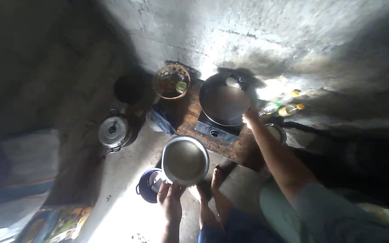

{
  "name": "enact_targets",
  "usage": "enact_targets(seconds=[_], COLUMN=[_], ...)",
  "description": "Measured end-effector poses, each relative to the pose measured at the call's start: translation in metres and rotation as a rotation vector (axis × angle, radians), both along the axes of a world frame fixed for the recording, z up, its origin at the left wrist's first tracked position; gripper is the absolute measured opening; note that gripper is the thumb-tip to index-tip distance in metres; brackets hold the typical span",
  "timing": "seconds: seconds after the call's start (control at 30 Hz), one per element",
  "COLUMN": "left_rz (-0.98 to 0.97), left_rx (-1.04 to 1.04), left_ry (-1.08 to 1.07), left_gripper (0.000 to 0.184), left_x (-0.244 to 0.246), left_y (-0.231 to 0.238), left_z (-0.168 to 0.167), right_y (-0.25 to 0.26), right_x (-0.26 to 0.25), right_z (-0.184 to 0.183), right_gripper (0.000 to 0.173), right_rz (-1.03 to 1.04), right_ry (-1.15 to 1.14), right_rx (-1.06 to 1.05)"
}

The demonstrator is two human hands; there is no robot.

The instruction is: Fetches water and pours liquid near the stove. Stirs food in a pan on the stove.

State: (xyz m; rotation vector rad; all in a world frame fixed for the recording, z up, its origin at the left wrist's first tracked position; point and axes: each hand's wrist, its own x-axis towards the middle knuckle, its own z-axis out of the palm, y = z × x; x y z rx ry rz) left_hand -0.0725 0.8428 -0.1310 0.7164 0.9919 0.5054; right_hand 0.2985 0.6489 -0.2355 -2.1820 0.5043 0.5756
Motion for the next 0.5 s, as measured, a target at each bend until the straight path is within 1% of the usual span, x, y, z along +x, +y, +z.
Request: enact_targets(seconds=[0.03,0.1,0.17,0.23,0.3,0.37,0.43,0.5], left_rz=[0.004,0.007,-0.002,-0.003,-0.012,-0.020,-0.011,0.000], left_rx=[-0.002,-0.007,-0.008,0.002,0.017,0.026,0.031,0.029], left_ry=[0.000,0.010,0.025,0.017,0.011,0.008,0.007,-0.001], left_gripper=[0.018,0.018,0.017,0.017,0.017,0.017,0.017,0.018], left_x=[-0.001,0.000,0.000,-0.001,-0.003,-0.003,-0.004,-0.004], left_y=[-0.001,-0.002,-0.001,0.002,0.003,0.004,0.005,0.005], left_z=[0.001,0.002,0.004,0.004,0.005,0.004,0.004,0.003], right_y=[0.007,0.012,-0.001,-0.030,-0.065,-0.083,-0.085,-0.076], right_x=[-0.004,-0.025,-0.058,-0.088,-0.107,-0.120,-0.140,-0.158], right_z=[-0.001,0.003,0.014,0.013,0.015,0.032,0.046,0.039], right_gripper=[0.040,0.047,0.054,0.057,0.054,0.050,0.050,0.050], right_rz=[0.067,0.286,0.534,0.674,0.694,0.613,0.498,0.441], right_ry=[0.012,0.000,-0.035,-0.096,-0.167,-0.171,-0.084,-0.040], right_rx=[-0.006,-0.093,-0.238,-0.348,-0.342,-0.272,-0.198,-0.143])
